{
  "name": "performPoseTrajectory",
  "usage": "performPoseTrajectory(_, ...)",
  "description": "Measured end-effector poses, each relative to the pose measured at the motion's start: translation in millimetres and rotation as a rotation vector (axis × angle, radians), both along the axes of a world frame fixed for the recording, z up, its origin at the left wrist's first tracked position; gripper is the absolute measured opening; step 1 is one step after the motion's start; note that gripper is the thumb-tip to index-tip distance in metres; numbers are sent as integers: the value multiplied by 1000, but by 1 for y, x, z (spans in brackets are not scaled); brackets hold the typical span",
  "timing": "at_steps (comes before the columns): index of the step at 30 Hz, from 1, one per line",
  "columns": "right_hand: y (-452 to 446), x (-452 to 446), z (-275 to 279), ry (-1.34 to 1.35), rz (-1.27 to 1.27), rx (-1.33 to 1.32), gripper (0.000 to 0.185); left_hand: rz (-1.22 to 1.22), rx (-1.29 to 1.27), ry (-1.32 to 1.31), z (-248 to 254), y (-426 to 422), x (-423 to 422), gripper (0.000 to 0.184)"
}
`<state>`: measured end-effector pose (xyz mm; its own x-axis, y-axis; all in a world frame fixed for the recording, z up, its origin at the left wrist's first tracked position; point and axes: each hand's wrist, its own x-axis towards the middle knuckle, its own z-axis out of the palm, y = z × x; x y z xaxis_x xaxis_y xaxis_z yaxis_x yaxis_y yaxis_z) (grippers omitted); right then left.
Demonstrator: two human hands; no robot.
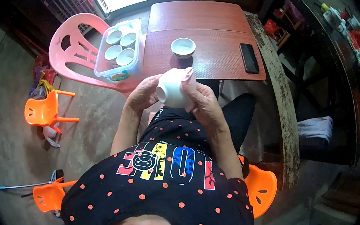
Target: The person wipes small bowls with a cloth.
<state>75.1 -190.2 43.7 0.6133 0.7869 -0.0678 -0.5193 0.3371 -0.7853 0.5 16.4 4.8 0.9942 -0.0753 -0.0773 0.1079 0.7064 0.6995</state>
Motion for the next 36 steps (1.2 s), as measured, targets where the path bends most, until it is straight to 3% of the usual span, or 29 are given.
performPoseTrajectory(7,-9,16,0,12,211,-123,38,-177,480,-129,19,-7,-8,43)
performPoseTrajectory(12,-4,27,-18,173,146,1,36,-166,24,-14,16,-17,-1,54)
performPoseTrajectory(13,4,16,-5,189,-100,-19,31,-136,-96,31,16,-21,1,57)
performPoseTrajectory(15,2,28,-22,265,-309,70,29,-72,-276,73,14,-25,2,58)
performPoseTrajectory(16,3,23,-3,180,-406,58,27,-45,-338,95,13,-24,3,56)
performPoseTrajectory(18,-12,25,-6,-230,-530,-83,23,-72,-547,45,0,-15,12,50)
performPoseTrajectory(19,-17,23,-3,-419,-558,-171,22,9,-529,55,2,-14,16,47)
performPoseTrajectory(20,-25,18,2,-686,-504,-349,22,51,-490,21,3,-17,15,45)
performPoseTrajectory(22,-11,6,15,-1168,-400,-388,36,138,-421,-58,10,-26,19,41)
performPoseTrajectory(23,-3,-5,19,-1156,-305,-400,46,107,-329,-72,-2,-22,21,40)
performPoseTrajectory(24,8,-7,17,-1556,-385,-523,51,195,-194,-28,-1,-29,20,43)
performPoseTrajectory(25,15,-6,16,-1698,-372,-653,50,282,-56,15,2,-36,18,47)
performPoseTrajectory(27,27,15,7,-1800,-504,-690,37,152,73,-52,-6,-42,20,58)
performPoseTrajectory(29,37,55,-24,-1593,-305,-483,26,63,123,-86,-17,-42,25,60)
performPoseTrajectory(30,38,71,-37,-1299,-203,-348,24,36,236,-23,0,-43,24,49)
performPoseTrajectory(33,35,84,-42,11,215,104,25,-43,394,-33,9,-47,26,37)
performPoseTrajectory(34,36,83,-62,185,215,294,42,-5,451,-74,11,-50,28,28)
performPoseTrajectory(35,39,77,-69,241,-18,282,40,-11,508,-41,9,-55,30,26)
performPoseTrajectory(36,44,72,-85,369,-2,339,39,18,650,-92,9,-59,35,25)
